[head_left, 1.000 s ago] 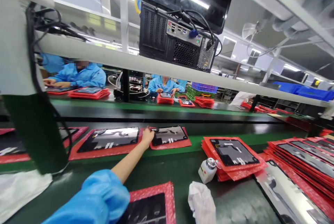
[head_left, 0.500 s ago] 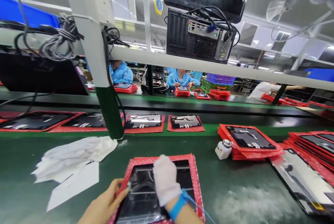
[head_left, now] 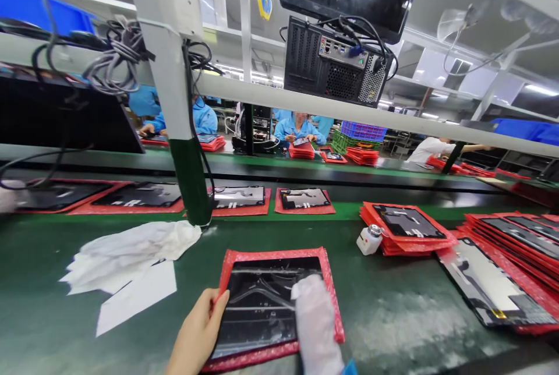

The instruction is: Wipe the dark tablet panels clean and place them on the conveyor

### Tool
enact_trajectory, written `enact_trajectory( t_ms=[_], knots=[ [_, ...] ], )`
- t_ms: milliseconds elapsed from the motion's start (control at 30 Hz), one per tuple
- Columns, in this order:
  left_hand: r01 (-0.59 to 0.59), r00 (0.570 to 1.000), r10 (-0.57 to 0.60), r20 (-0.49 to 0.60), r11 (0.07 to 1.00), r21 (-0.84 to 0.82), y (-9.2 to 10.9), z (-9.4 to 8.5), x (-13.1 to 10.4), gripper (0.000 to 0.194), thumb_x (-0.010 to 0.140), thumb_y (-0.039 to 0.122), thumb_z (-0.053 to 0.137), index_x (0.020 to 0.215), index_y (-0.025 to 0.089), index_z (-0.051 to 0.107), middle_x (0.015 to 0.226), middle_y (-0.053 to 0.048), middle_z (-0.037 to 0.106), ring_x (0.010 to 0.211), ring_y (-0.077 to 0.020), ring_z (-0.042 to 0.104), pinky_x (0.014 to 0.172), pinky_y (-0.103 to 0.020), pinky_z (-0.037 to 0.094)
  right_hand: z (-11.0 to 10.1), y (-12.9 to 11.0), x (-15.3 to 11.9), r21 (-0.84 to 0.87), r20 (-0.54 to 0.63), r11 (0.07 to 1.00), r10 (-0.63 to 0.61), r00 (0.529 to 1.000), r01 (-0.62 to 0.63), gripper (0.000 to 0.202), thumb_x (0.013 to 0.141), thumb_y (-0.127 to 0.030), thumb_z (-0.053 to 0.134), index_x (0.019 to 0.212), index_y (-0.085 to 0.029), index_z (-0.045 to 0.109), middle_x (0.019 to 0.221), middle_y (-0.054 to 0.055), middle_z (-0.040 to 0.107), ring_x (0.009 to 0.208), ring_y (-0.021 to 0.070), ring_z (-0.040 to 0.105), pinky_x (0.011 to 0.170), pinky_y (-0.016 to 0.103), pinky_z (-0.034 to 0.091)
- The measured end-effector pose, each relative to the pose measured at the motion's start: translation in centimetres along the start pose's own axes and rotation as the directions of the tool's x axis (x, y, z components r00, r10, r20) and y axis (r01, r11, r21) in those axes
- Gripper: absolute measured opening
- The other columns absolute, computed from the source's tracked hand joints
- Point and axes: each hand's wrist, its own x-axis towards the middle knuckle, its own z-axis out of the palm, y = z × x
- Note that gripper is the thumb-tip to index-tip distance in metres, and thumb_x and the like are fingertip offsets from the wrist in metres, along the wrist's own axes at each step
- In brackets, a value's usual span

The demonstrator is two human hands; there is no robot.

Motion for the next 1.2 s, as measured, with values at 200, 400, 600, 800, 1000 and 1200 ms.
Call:
enact_trajectory(
  t_ms=[200, 400, 600, 800, 1000, 1200],
  knots=[
    [0.08, 0.997, -0.081, 0.014, 0.914, -0.397, -1.1, 0.6, 0.0, 0.063, 0.054, 0.079, 0.067, 0.08, 0.026, 0.046, 0.057, 0.007, 0.053, 0.055, -0.0156, 0.051, 0.053, -0.026, 0.041, 2.1, -9.8, -3.4, 0.147, -0.042, 0.961, -0.231, 0.972, 0.235, 0.022, 0.087, -0.002, 0.053, 0.097, -0.016, 0.066, 0.085, 0.006, 0.073, 0.074, 0.0191, 0.069, 0.066, 0.027, 0.055],
    [0.109, 0.994, -0.106, 0.037, 0.827, -0.551, -0.7, 0.4, -0.6, 0.072, 0.058, 0.067, 0.076, 0.111, 0.026, 0.05, 0.09, -0.004, 0.073, 0.095, -0.0262, 0.069, 0.084, -0.036, 0.054, -2.8, 3.6, -0.3, 0.319, -0.057, 0.947, -0.034, 0.998, 0.05, 0.027, 0.091, -0.006, 0.043, 0.076, -0.023, 0.059, 0.068, 0.0, 0.062, 0.062, 0.0154, 0.061, 0.06, 0.024, 0.05],
    [0.004, 0.997, -0.049, -0.063, 0.817, -0.576, 1.2, 0.6, -1.9, 0.083, 0.068, 0.067, 0.069, 0.137, 0.03, 0.041, 0.129, -0.008, 0.065, 0.127, -0.0299, 0.055, 0.113, -0.044, 0.035, -8.2, 6.2, 8.5, 0.535, 0.079, 0.835, 0.097, 0.992, -0.124, 0.013, 0.087, -0.016, 0.05, 0.077, -0.022, 0.054, 0.077, -0.001, 0.062, 0.072, 0.0148, 0.06, 0.072, 0.026, 0.048],
    [-0.023, 0.995, -0.046, -0.094, 0.785, -0.62, 1.8, 1.2, -2.2, 0.083, 0.07, 0.065, 0.069, 0.138, 0.028, 0.04, 0.13, -0.01, 0.064, 0.129, -0.0309, 0.052, 0.115, -0.047, 0.03, -9.7, 2.1, 16.7, 0.568, 0.55, 0.823, -0.369, 0.749, -0.012, 0.016, 0.075, -0.007, 0.053, 0.065, -0.017, 0.061, 0.077, 0.001, 0.065, 0.074, 0.014, 0.058, 0.072, 0.025, 0.041],
    [-0.003, 0.994, -0.064, -0.083, 0.775, -0.631, 2.2, 1.5, -1.9, 0.081, 0.072, 0.064, 0.068, 0.139, 0.029, 0.04, 0.125, -0.01, 0.066, 0.124, -0.0293, 0.057, 0.113, -0.047, 0.033, -6.9, 2.4, 19.0, 0.647, 0.666, 0.76, -0.522, 0.533, -0.064, 0.01, 0.067, -0.009, 0.062, 0.074, -0.015, 0.065, 0.073, -0.001, 0.066, 0.067, 0.0124, 0.058, 0.062, 0.022, 0.043],
    [0.094, 0.992, -0.122, 0.008, 0.72, -0.688, 2.8, 0.9, -1.4, 0.071, 0.072, 0.057, 0.072, 0.133, 0.029, 0.049, 0.138, -0.007, 0.061, 0.133, -0.0261, 0.05, 0.115, -0.039, 0.032, -4.2, 3.1, 19.2, 0.713, 0.647, 0.7, -0.628, 0.433, -0.05, 0.016, 0.066, -0.001, 0.054, 0.069, -0.015, 0.06, 0.07, -0.002, 0.061, 0.064, 0.0118, 0.054, 0.064, 0.025, 0.045]
  ],
)
